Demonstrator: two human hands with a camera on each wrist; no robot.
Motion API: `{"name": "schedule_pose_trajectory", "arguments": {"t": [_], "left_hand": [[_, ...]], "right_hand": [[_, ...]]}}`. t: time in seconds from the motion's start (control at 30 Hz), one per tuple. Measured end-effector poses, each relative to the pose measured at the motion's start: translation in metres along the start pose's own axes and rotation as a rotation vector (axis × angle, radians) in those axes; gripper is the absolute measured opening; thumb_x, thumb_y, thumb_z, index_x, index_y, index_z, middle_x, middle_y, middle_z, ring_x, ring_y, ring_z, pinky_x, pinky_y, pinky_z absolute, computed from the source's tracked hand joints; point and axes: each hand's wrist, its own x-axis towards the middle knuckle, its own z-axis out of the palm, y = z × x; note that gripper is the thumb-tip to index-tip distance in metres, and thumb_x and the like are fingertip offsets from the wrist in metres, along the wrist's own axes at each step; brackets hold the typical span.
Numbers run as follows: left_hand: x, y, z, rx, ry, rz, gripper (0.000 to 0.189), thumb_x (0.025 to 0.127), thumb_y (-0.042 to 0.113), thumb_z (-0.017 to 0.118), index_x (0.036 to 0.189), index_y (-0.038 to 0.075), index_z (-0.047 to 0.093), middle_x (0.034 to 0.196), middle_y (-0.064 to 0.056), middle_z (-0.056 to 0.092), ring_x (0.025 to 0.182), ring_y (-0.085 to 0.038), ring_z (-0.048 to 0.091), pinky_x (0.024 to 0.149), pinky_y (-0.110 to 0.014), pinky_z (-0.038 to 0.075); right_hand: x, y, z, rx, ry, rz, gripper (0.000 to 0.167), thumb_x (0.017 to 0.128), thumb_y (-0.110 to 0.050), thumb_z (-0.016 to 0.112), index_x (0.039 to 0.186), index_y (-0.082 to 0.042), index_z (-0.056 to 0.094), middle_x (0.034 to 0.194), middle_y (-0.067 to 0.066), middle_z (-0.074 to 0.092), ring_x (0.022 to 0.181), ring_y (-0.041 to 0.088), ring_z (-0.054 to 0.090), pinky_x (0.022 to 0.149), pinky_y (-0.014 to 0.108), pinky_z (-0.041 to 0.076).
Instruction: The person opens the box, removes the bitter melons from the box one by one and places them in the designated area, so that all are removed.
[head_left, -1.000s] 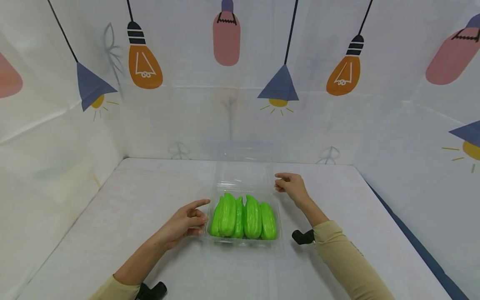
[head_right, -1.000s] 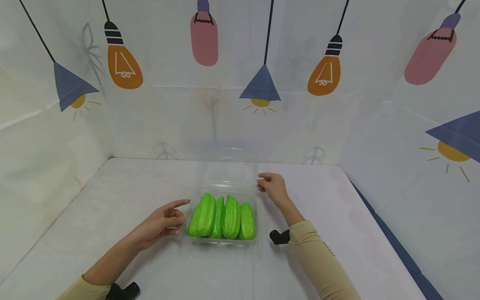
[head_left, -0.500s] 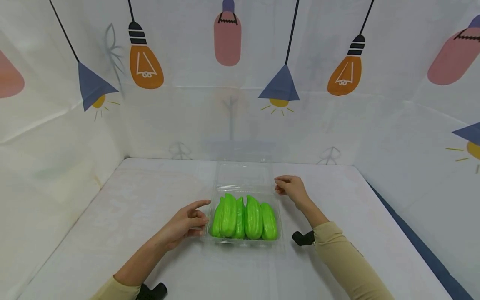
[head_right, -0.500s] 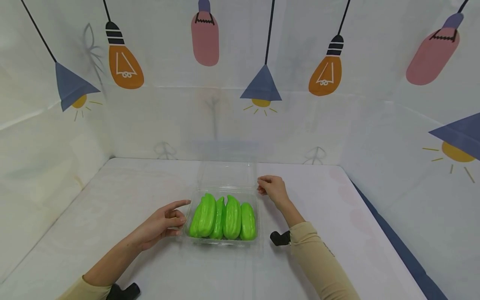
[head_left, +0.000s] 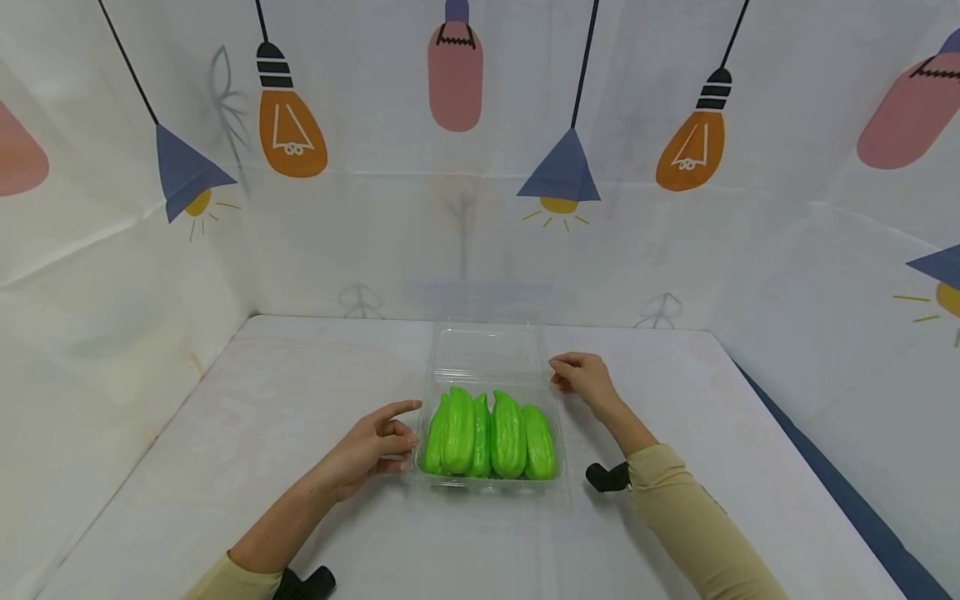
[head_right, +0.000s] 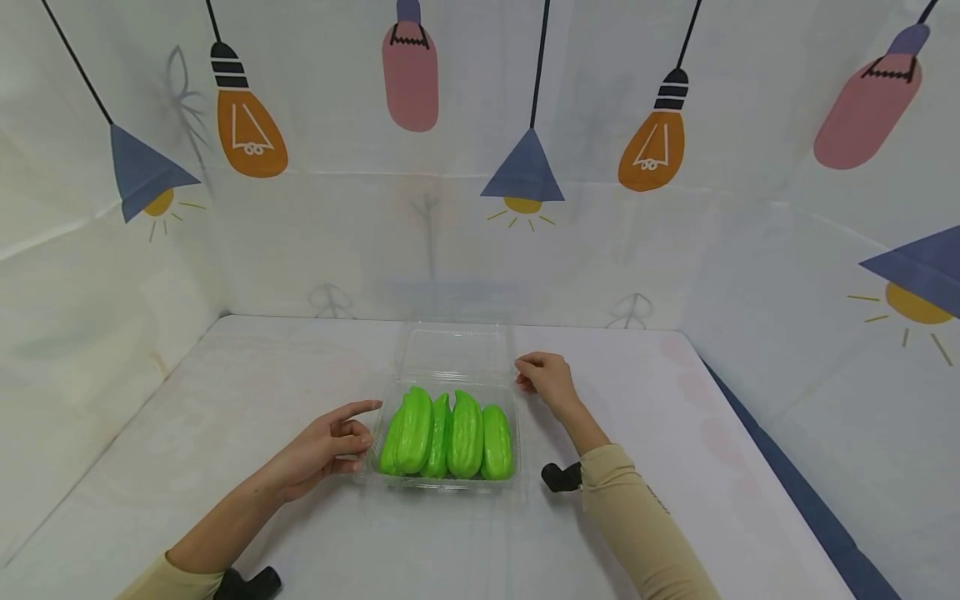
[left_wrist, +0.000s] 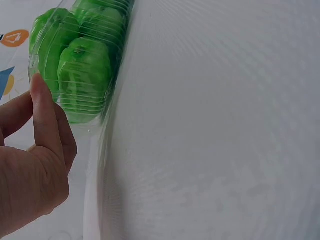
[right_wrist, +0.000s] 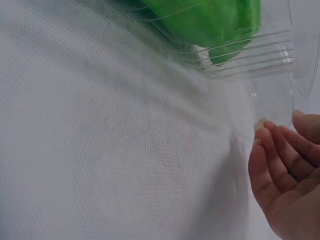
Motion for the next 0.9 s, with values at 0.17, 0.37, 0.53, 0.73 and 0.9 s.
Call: {"name": "schedule_pose_trajectory", "arguments": {"t": [0.17, 0.37, 0.53, 0.73, 0.9], "left_hand": [[0.002, -0.001, 0.001, -0.009, 0.006, -0.007, 0.068, 0.095, 0.014, 0.067, 0.154, 0.015, 0.033, 0.097, -0.002, 0.054, 0.077, -0.011, 0.061, 0.071, -0.024, 0.060], [0.001, 0.000, 0.001, -0.007, -0.010, 0.002, 0.070, 0.096, 0.015, 0.066, 0.156, 0.013, 0.030, 0.097, -0.001, 0.055, 0.076, -0.011, 0.061, 0.071, -0.024, 0.060], [-0.002, 0.002, 0.001, -0.003, -0.013, 0.009, 0.070, 0.097, 0.014, 0.064, 0.156, 0.012, 0.028, 0.097, -0.003, 0.055, 0.077, -0.011, 0.060, 0.070, -0.024, 0.060], [-0.002, 0.003, 0.002, 0.009, -0.001, 0.001, 0.069, 0.096, 0.015, 0.065, 0.156, 0.013, 0.030, 0.098, -0.003, 0.055, 0.079, -0.012, 0.061, 0.071, -0.025, 0.061], [-0.002, 0.003, 0.001, 0.011, 0.002, -0.003, 0.069, 0.096, 0.016, 0.065, 0.156, 0.012, 0.030, 0.098, -0.003, 0.055, 0.081, -0.013, 0.061, 0.072, -0.025, 0.061]], "right_hand": [[-0.001, 0.001, -0.005, -0.028, -0.019, -0.008, 0.038, 0.099, -0.025, 0.062, 0.122, 0.005, 0.066, 0.091, 0.019, 0.072, 0.071, 0.013, 0.064, 0.064, 0.026, 0.056], [-0.004, -0.001, -0.012, -0.021, -0.010, -0.013, 0.040, 0.098, -0.026, 0.063, 0.124, 0.004, 0.065, 0.097, 0.023, 0.072, 0.075, 0.018, 0.068, 0.067, 0.031, 0.059], [-0.007, -0.003, -0.018, -0.033, 0.001, -0.036, 0.043, 0.098, -0.030, 0.063, 0.126, 0.002, 0.064, 0.101, 0.023, 0.072, 0.076, 0.017, 0.068, 0.068, 0.029, 0.059], [-0.010, -0.005, -0.022, -0.076, 0.005, -0.095, 0.046, 0.097, -0.033, 0.065, 0.130, -0.001, 0.062, 0.101, 0.021, 0.073, 0.075, 0.019, 0.069, 0.064, 0.027, 0.058], [-0.015, -0.011, -0.022, -0.098, -0.001, -0.127, 0.045, 0.096, -0.034, 0.066, 0.131, -0.006, 0.063, 0.101, 0.019, 0.074, 0.078, 0.023, 0.069, 0.065, 0.027, 0.058]]}}
